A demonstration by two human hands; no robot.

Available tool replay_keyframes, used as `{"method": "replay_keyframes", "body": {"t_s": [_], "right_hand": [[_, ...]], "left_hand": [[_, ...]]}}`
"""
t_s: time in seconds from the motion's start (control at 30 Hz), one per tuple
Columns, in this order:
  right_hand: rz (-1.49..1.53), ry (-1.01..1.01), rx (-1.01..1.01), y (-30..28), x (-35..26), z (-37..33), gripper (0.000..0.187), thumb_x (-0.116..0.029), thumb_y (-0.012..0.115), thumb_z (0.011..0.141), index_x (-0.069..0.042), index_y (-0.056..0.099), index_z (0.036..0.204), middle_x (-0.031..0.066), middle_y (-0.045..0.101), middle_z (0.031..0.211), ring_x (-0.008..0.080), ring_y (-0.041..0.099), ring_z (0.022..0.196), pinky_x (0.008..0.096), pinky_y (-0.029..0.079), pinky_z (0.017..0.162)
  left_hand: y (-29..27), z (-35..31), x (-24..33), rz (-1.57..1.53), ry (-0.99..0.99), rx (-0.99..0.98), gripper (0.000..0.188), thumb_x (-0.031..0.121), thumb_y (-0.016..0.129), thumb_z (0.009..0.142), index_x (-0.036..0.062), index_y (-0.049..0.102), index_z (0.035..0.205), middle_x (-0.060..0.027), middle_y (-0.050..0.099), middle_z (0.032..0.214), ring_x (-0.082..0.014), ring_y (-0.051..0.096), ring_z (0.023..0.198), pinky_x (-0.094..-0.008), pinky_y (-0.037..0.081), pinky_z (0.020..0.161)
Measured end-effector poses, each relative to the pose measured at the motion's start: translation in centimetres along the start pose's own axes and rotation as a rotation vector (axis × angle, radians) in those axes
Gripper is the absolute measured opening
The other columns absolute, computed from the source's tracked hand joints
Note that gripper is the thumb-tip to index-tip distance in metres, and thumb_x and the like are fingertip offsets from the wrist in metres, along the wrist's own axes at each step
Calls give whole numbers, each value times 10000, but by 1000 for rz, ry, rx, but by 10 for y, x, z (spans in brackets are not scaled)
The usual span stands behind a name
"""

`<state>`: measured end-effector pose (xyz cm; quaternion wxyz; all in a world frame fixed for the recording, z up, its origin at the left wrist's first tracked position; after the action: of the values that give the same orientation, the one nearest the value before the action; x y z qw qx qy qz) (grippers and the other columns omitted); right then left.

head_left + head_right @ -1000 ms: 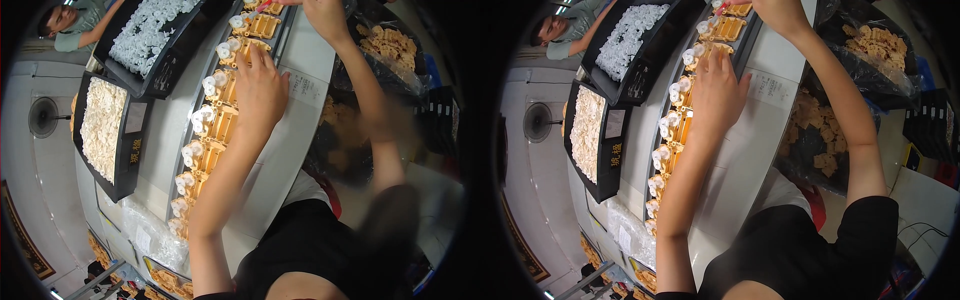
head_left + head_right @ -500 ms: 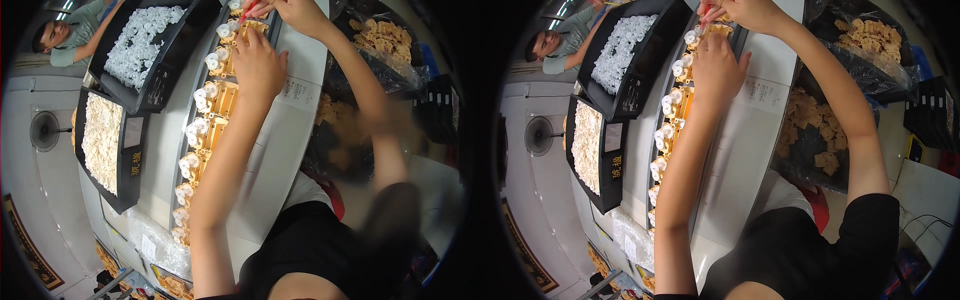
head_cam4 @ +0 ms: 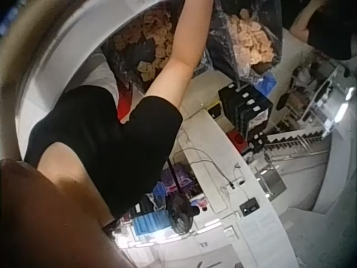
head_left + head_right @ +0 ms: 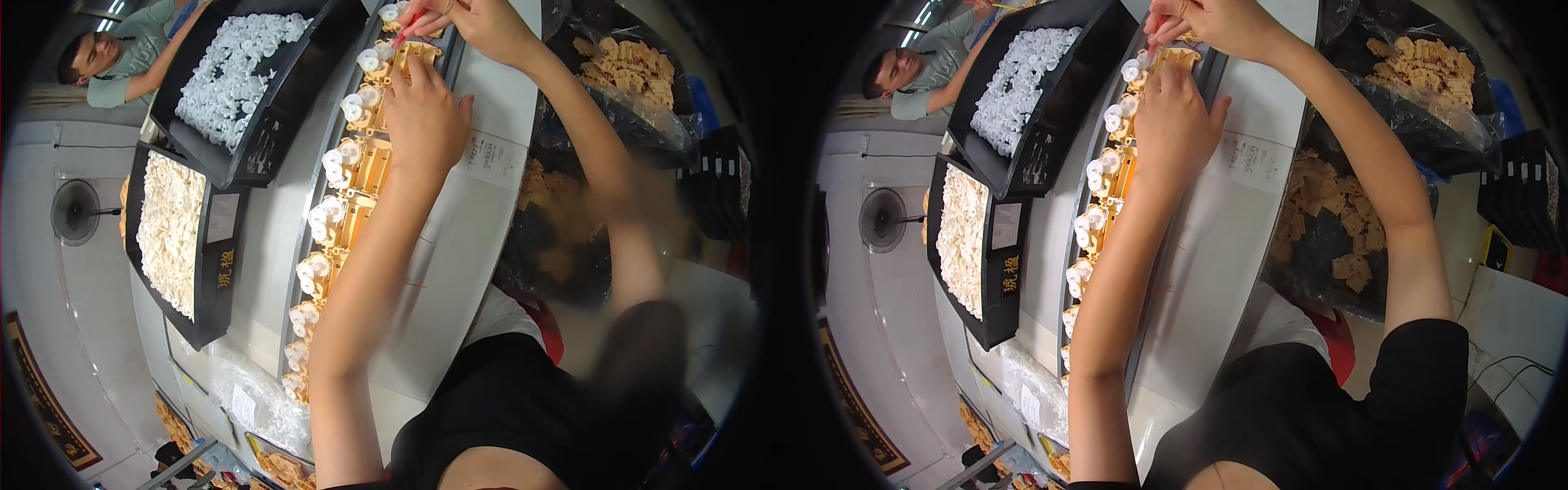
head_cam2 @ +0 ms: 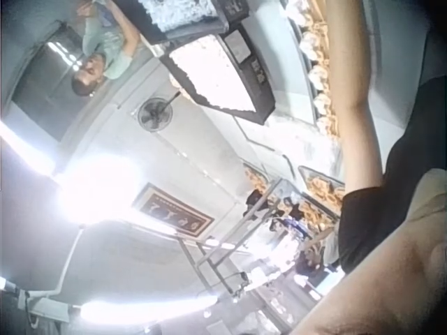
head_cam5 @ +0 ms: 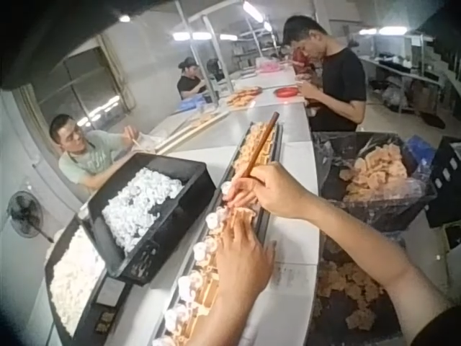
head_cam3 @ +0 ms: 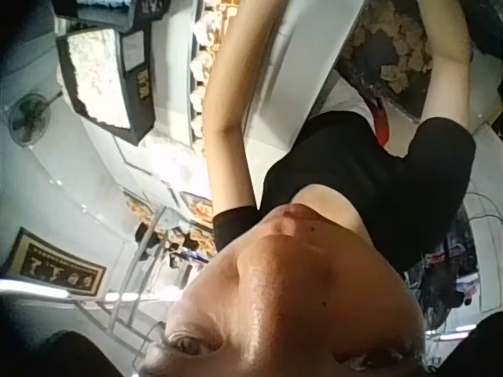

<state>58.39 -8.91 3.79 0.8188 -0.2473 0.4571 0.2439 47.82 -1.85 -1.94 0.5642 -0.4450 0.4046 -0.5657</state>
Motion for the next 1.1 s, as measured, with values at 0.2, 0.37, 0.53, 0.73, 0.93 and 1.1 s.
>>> {"method": "replay_keyframes", "body": {"t_s": [0.2,0.37,0.53,0.73,0.93,1.1], "right_hand": [[241,-152,41,-4,14,20,202,-78,463,997,97,559,964,169,682,922,232,707,836,301,570,730],[-85,-133,139,-55,14,10,191,-80,448,1002,84,544,983,165,672,928,229,705,832,296,568,739],[-131,-174,89,-48,41,29,240,-103,429,1009,78,585,1025,178,692,1010,237,698,936,297,569,818],[-100,-81,80,-51,53,42,260,-151,428,1020,73,561,1034,166,694,982,228,706,886,303,574,802],[-91,-26,147,-47,56,53,254,-157,467,1010,78,564,1010,182,695,939,231,710,855,289,582,754],[-129,81,234,-48,56,58,303,-191,501,999,104,570,986,209,682,931,264,712,847,295,585,729]], "left_hand": [[1,-14,-33,154,-43,49,611,424,591,865,-84,554,1204,-202,507,1248,-352,443,1207,-399,412,952],[-10,13,19,4,-55,128,598,404,593,863,-84,544,1204,-216,497,1260,-362,410,1248,-417,383,979],[4,56,22,-16,-85,42,650,430,587,861,-64,498,1274,-209,464,1319,-329,393,1272,-417,364,1011],[29,77,11,120,-131,97,677,475,610,841,-32,498,1276,-207,473,1317,-336,472,1198,-474,438,921],[31,77,13,100,-144,63,712,480,614,833,-48,486,1293,-214,457,1333,-335,472,1191,-437,452,908],[32,75,7,120,-148,7,711,476,588,855,-64,488,1307,-227,439,1359,-328,462,1193,-407,453,909]]}}
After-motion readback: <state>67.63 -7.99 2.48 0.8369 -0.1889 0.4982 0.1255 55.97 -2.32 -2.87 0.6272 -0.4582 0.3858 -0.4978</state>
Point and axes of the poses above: each hand's wrist, its own z-axis towards the middle knuckle, its own y-axis out of the palm, x = y × z, the point moved 5 cm from there along z, towards the middle knuckle
